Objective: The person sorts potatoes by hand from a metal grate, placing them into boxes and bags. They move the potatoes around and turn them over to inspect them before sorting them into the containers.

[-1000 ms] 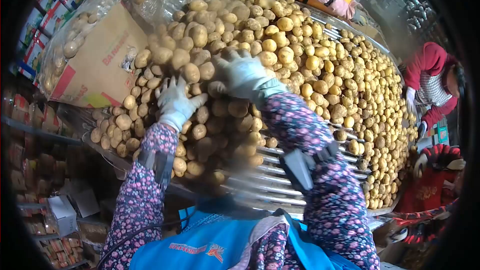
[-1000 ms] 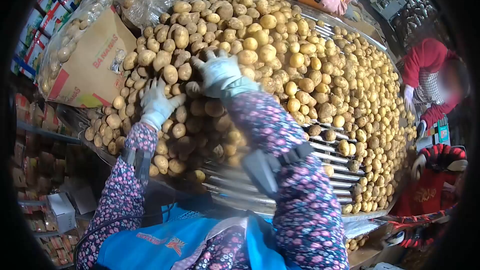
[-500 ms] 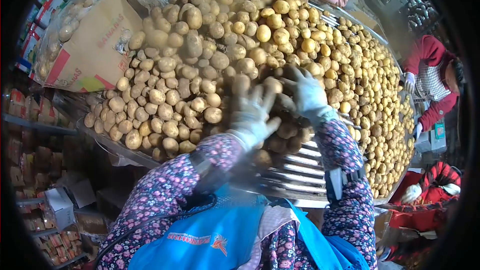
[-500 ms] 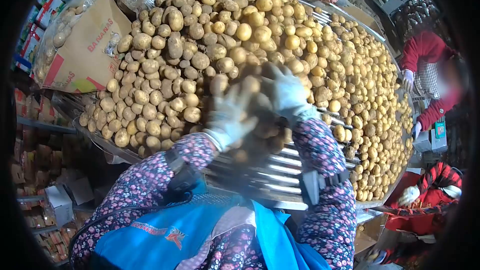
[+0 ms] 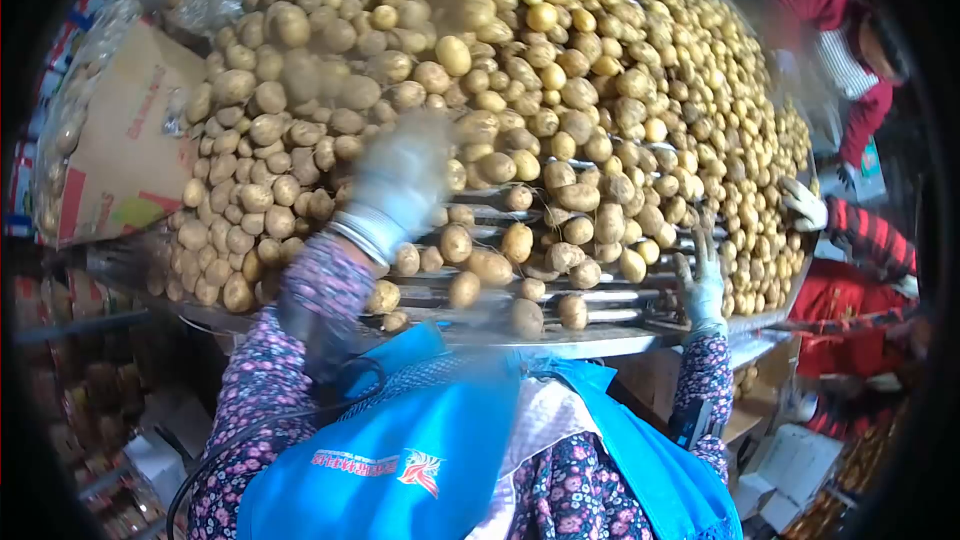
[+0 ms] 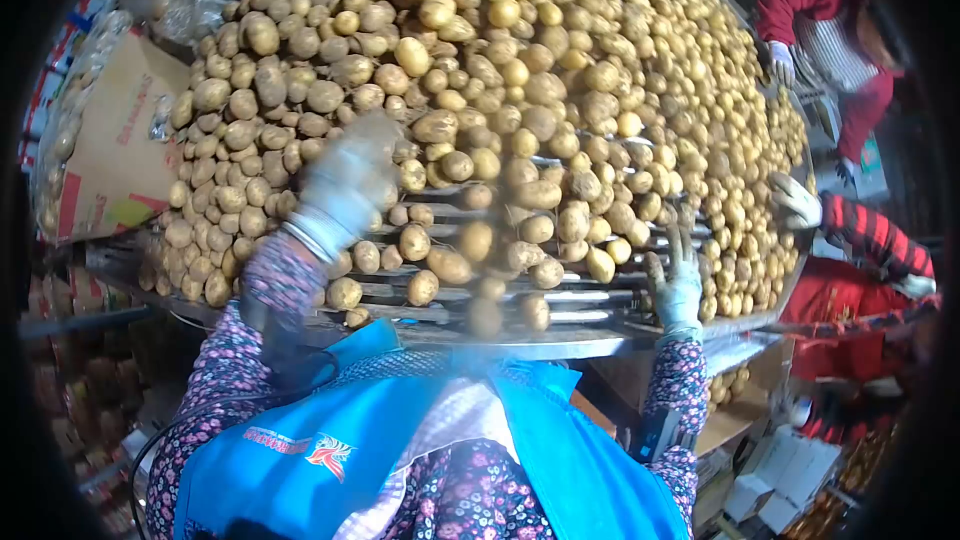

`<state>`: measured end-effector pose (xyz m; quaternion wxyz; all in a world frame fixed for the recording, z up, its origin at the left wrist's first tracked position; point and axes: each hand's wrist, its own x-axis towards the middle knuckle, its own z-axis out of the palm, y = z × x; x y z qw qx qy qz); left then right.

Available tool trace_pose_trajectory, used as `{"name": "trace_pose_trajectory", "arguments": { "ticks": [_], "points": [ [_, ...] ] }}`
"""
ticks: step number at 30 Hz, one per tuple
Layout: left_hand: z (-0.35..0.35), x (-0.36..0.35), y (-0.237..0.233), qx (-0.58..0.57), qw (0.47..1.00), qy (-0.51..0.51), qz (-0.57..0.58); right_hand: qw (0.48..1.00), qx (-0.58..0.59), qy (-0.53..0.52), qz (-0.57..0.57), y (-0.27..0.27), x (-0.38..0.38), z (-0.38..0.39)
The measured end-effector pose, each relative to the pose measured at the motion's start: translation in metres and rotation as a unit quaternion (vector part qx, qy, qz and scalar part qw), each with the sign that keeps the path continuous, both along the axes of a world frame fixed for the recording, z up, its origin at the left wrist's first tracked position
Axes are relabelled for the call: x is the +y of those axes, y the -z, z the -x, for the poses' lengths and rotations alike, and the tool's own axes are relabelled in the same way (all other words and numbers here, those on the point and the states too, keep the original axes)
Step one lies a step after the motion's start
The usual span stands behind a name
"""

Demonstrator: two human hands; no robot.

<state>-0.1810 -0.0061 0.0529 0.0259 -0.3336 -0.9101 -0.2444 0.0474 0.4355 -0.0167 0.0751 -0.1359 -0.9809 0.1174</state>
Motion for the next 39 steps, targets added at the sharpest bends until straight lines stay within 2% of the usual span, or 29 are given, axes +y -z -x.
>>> {"name": "trace_pose_trajectory", "arguments": {
  "ticks": [1, 3, 4, 6, 9, 11, 12, 13, 14, 15, 16, 17, 19, 20, 22, 24, 25, 26, 27, 29, 31, 33, 35, 37, 39],
  "points": [
    [0.02, -0.021, 0.002, 0.025, 0.995, -0.088, 0.033, 0.999, 0.02, 0.006, 0.029, 0.006, -0.007, -0.009],
    [0.044, -0.041, -0.001, 0.047, 0.976, -0.179, 0.114, 0.997, 0.034, 0.035, 0.061, 0.009, -0.033, -0.016],
    [0.044, -0.031, -0.006, 0.048, 0.977, -0.174, 0.115, 0.996, 0.045, 0.023, 0.071, 0.007, -0.045, -0.016],
    [0.038, 0.002, -0.015, -0.029, 0.933, -0.216, 0.286, 0.995, 0.061, 0.009, 0.081, 0.001, -0.068, -0.011],
    [0.022, 0.031, 0.016, 0.008, 0.941, -0.237, 0.242, 0.995, 0.066, -0.001, 0.077, -0.005, -0.086, -0.004],
    [-0.008, 0.047, 0.022, 0.017, 0.957, -0.163, 0.24, 0.995, 0.073, -0.007, 0.068, -0.005, -0.094, 0.002],
    [-0.026, 0.057, 0.016, -0.006, 0.948, -0.117, 0.297, 0.996, 0.067, -0.026, 0.053, -0.006, -0.098, 0.005],
    [-0.043, 0.058, 0.022, 0.045, 0.948, -0.09, 0.303, 0.997, 0.059, -0.044, 0.038, -0.006, -0.101, 0.007],
    [-0.053, 0.061, 0.019, 0.034, 0.945, -0.067, 0.319, 0.996, 0.058, -0.057, 0.039, -0.005, -0.102, 0.01],
    [-0.058, 0.057, 0.053, 0.062, 0.941, 0.02, 0.331, 0.996, 0.06, -0.059, 0.039, -0.006, -0.105, 0.013],
    [-0.068, 0.07, 0.02, -0.234, 0.92, 0.079, 0.305, 0.995, 0.055, -0.068, 0.04, -0.009, -0.109, 0.016],
    [-0.096, 0.064, 0.042, -0.048, 0.941, 0.114, 0.313, 0.995, 0.051, -0.081, 0.041, -0.014, -0.113, 0.021],
    [-0.108, 0.052, 0.032, 0.007, 0.941, 0.2, 0.272, 0.994, 0.056, -0.089, 0.027, -0.023, -0.122, 0.027],
    [-0.1, 0.045, 0.028, 0.008, 0.942, 0.189, 0.277, 0.994, 0.056, -0.095, 0.026, -0.025, -0.125, 0.03],
    [-0.07, 0.031, 0.021, -0.087, 0.976, 0.145, 0.139, 0.992, 0.047, -0.112, 0.025, -0.03, -0.129, 0.032],
    [-0.024, 0.016, 0.028, 0.136, 0.98, -0.023, 0.144, 0.99, 0.052, -0.132, 0.019, -0.031, -0.136, 0.039],
    [0.0, 0.012, 0.004, 0.052, 0.982, -0.104, 0.151, 0.99, 0.049, -0.133, 0.018, -0.034, -0.143, 0.042],
    [0.023, 0.01, 0.015, -0.001, 0.974, -0.174, 0.146, 0.99, 0.043, -0.131, 0.02, -0.035, -0.151, 0.047],
    [0.03, 0.018, 0.015, 0.0, 0.973, -0.18, 0.144, 0.989, 0.06, -0.135, 0.016, -0.029, -0.154, 0.051],
    [0.036, 0.051, 0.016, -0.054, 0.938, -0.222, 0.259, 0.988, 0.031, -0.151, -0.008, -0.029, -0.163, 0.059],
    [0.031, 0.066, 0.008, -0.092, 0.95, -0.148, 0.261, 0.988, 0.039, -0.149, -0.018, -0.022, -0.17, 0.063],
    [-0.003, 0.085, -0.01, -0.127, 0.937, -0.061, 0.318, 0.99, 0.06, -0.122, -0.03, -0.018, -0.176, 0.067],
    [-0.028, 0.087, 0.009, -0.285, 0.946, -0.029, 0.154, 0.991, 0.063, -0.116, -0.03, -0.019, -0.178, 0.067],
    [-0.055, 0.09, 0.025, -0.179, 0.964, 0.043, 0.193, 0.99, 0.053, -0.125, -0.045, -0.018, -0.173, 0.062],
    [-0.074, 0.089, 0.01, -0.233, 0.949, 0.106, 0.182, 0.99, 0.05, -0.125, -0.051, -0.018, -0.168, 0.055]
  ]
}}
